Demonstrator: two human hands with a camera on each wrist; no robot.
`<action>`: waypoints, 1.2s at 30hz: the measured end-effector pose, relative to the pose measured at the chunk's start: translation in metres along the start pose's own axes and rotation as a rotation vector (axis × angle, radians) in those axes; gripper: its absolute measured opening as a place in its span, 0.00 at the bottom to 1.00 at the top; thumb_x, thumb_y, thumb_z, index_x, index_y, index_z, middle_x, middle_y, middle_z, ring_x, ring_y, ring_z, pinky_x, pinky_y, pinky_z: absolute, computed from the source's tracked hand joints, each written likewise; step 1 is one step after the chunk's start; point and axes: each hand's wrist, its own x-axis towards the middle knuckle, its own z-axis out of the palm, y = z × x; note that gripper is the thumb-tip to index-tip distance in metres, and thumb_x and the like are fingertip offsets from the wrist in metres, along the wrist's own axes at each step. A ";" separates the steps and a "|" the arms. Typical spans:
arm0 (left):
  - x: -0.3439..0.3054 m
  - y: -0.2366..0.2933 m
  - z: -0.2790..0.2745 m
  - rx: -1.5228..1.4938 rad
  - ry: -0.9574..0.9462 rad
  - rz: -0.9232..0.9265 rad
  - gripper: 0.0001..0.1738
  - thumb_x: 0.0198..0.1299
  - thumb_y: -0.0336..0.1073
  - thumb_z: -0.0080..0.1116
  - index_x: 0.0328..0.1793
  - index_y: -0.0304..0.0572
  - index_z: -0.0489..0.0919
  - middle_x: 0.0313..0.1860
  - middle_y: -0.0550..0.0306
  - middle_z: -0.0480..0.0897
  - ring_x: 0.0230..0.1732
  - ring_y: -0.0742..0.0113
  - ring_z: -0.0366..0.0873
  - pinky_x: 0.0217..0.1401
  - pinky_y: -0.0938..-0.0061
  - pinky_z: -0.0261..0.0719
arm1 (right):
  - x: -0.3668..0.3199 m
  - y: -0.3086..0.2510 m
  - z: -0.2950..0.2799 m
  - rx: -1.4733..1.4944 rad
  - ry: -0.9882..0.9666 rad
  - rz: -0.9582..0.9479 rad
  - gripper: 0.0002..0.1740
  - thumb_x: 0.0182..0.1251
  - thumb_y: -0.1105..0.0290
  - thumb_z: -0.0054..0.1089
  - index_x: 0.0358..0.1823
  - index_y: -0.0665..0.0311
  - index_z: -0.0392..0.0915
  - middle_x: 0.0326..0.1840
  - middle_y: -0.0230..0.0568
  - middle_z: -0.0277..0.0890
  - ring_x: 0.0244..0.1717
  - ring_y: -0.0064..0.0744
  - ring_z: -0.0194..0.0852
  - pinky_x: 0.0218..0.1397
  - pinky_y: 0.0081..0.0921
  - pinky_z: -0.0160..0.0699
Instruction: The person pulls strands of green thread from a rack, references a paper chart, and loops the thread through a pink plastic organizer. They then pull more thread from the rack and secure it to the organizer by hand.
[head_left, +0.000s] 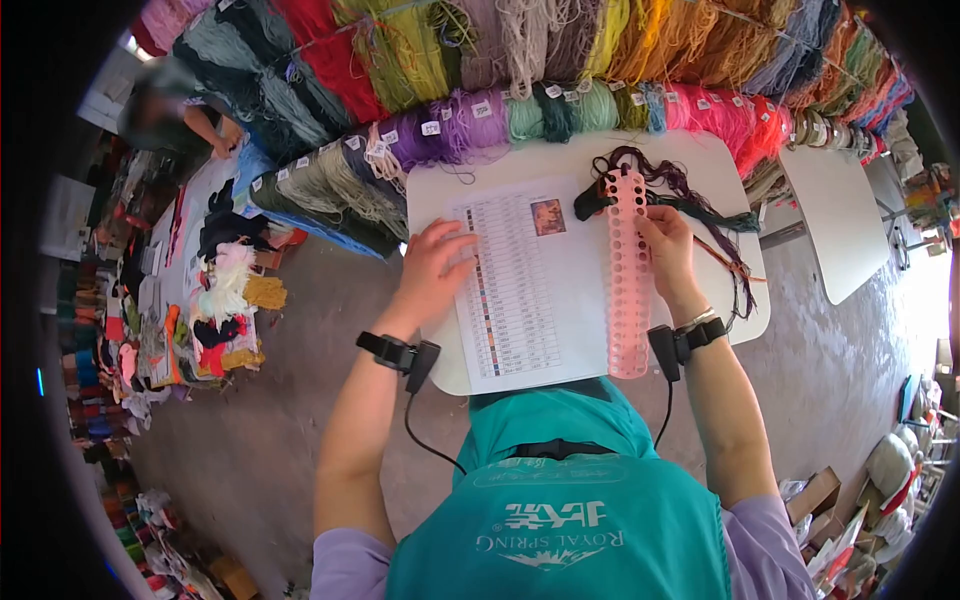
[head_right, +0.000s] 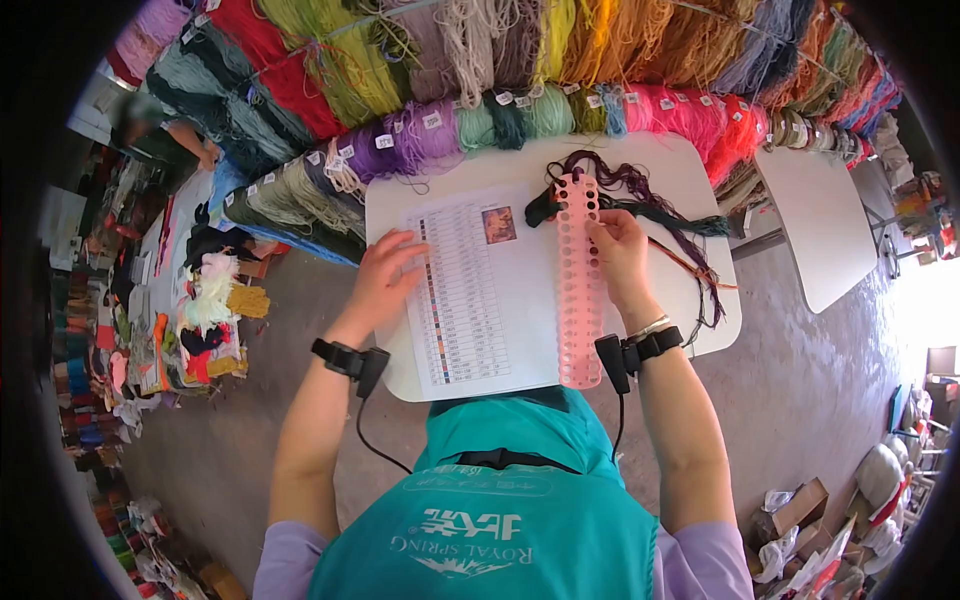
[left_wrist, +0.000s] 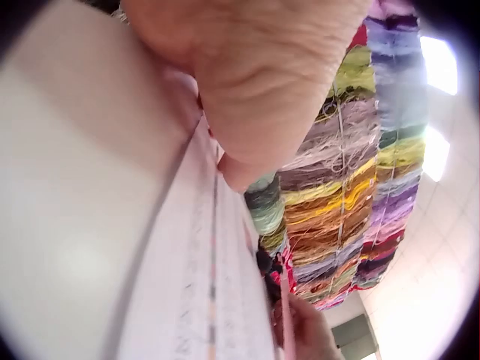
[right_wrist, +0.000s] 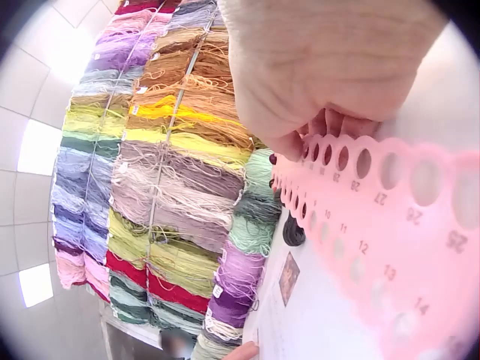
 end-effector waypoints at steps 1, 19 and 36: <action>0.003 -0.004 -0.004 -0.083 -0.037 -0.106 0.16 0.60 0.35 0.61 0.56 0.49 0.83 0.61 0.52 0.75 0.66 0.54 0.69 0.70 0.61 0.64 | -0.001 -0.004 -0.001 0.035 -0.015 -0.005 0.11 0.66 0.68 0.63 0.45 0.63 0.75 0.31 0.28 0.79 0.28 0.16 0.73 0.29 0.17 0.70; 0.121 0.163 0.007 -1.052 -0.300 -0.425 0.12 0.65 0.38 0.62 0.48 0.38 0.81 0.41 0.61 0.83 0.42 0.73 0.81 0.48 0.73 0.83 | -0.053 -0.079 -0.018 0.240 -0.161 -0.172 0.10 0.70 0.72 0.60 0.48 0.68 0.74 0.34 0.32 0.82 0.32 0.13 0.75 0.35 0.13 0.72; 0.133 0.178 0.021 -1.236 -0.334 -0.386 0.08 0.64 0.32 0.59 0.46 0.39 0.80 0.41 0.59 0.84 0.41 0.70 0.83 0.51 0.69 0.84 | -0.047 -0.072 -0.028 0.621 -0.238 0.029 0.10 0.71 0.74 0.57 0.50 0.70 0.73 0.38 0.36 0.81 0.33 0.19 0.80 0.36 0.16 0.80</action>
